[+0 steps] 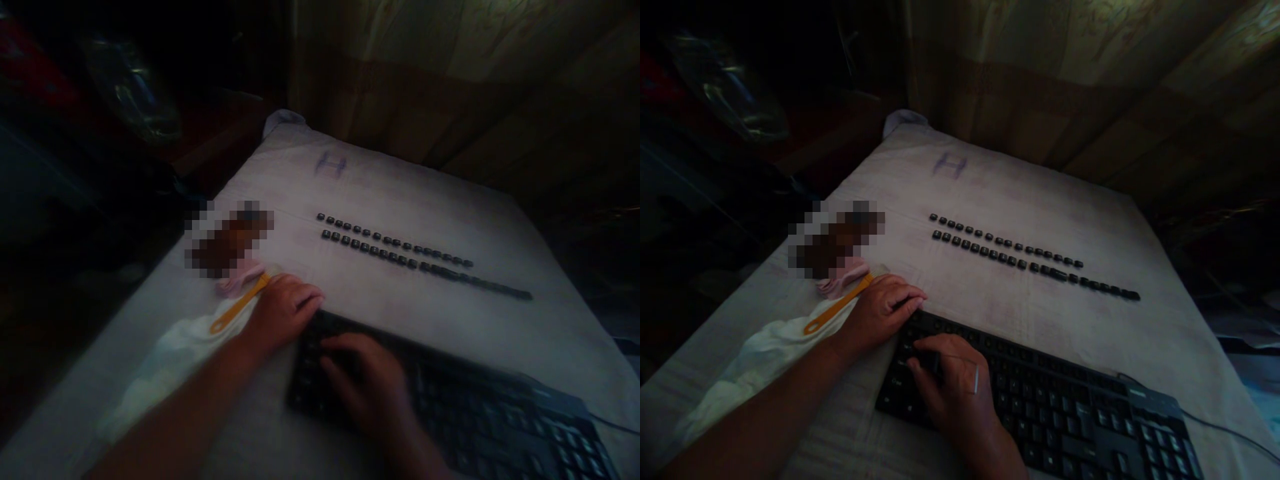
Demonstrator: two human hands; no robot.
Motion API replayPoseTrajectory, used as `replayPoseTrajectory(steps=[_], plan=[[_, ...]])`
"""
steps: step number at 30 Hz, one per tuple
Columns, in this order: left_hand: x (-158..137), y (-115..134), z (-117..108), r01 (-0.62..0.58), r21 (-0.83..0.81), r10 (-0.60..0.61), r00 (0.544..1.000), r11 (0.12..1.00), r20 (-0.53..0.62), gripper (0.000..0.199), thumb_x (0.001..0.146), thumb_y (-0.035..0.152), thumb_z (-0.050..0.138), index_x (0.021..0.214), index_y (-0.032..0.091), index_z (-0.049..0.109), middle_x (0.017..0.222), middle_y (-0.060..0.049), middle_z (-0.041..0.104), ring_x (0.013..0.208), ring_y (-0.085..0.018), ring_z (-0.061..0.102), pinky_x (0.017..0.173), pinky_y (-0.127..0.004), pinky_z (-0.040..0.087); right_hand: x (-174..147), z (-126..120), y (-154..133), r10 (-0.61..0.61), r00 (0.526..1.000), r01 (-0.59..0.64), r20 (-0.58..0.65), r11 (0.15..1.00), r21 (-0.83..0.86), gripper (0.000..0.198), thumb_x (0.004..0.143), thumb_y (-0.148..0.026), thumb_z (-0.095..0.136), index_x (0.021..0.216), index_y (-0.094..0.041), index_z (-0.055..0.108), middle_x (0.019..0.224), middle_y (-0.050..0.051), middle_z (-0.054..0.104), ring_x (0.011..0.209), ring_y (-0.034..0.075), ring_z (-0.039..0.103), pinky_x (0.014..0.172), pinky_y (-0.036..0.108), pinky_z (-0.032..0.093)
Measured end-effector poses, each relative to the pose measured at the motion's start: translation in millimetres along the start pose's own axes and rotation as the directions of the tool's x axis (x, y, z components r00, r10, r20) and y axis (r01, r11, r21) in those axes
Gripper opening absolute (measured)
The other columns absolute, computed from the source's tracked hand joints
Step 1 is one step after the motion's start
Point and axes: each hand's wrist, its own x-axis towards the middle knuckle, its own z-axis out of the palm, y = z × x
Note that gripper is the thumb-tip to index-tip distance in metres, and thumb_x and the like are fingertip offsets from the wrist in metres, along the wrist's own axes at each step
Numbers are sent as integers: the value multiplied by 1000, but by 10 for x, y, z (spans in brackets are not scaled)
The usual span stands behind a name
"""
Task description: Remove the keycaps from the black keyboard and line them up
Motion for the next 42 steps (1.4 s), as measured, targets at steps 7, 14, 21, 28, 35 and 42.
replayPoseTrajectory(steps=[7, 14, 21, 28, 35, 42], plan=[[1, -16, 20, -35, -2, 35, 999, 999, -34, 15, 87, 28, 58, 86, 22, 71, 77, -2, 70, 78, -20, 61, 78, -35, 43, -45, 57, -63, -59, 997, 65, 43, 989, -136, 12, 89, -18, 53, 97, -21, 62, 86, 7, 71, 81, 22, 67, 71, 35, 56], [2, -21, 29, -26, 11, 26, 999, 1000, -20, 15, 87, 28, 58, 86, 22, 71, 79, -2, 71, 80, -20, 62, 80, -35, 43, 79, 100, -174, -68, 993, 91, 91, 958, -272, 19, 90, -13, 45, 87, -19, 62, 74, 6, 68, 66, 21, 64, 62, 33, 53], [5, -3, 16, -50, 15, 51, 998, 999, -23, 13, 87, 30, 61, 86, 22, 71, 78, -1, 71, 79, -20, 62, 80, -35, 42, -58, 181, -70, -62, 998, 55, -23, 975, -217, 13, 91, -20, 48, 94, -19, 61, 83, 8, 71, 76, 21, 68, 69, 34, 56], [2, 13, 6, -52, 28, 52, 999, 998, 6, 14, 87, 28, 60, 86, 20, 72, 78, -3, 70, 80, -20, 61, 80, -35, 42, -118, 188, -12, -77, 991, 57, -113, 984, -171, 10, 90, -21, 53, 97, -21, 60, 86, 6, 72, 81, 20, 69, 75, 34, 58], [-6, 16, 5, -72, 25, 72, 997, 997, -21, 13, 87, 28, 61, 85, 19, 71, 78, -2, 70, 79, -19, 61, 80, -34, 42, -102, 144, -24, -15, 983, -1, -184, 996, -84, 8, 89, -22, 54, 96, -21, 58, 83, 4, 72, 76, 18, 70, 71, 29, 57], [-8, 2, 4, -74, -14, 73, 996, 997, -44, 15, 88, 30, 59, 86, 21, 70, 78, -2, 70, 79, -19, 60, 78, -35, 42, -37, 41, 36, 315, 902, -281, -295, 947, 152, 5, 87, -21, 56, 88, -23, 60, 79, 0, 71, 73, 15, 68, 66, 23, 55]])
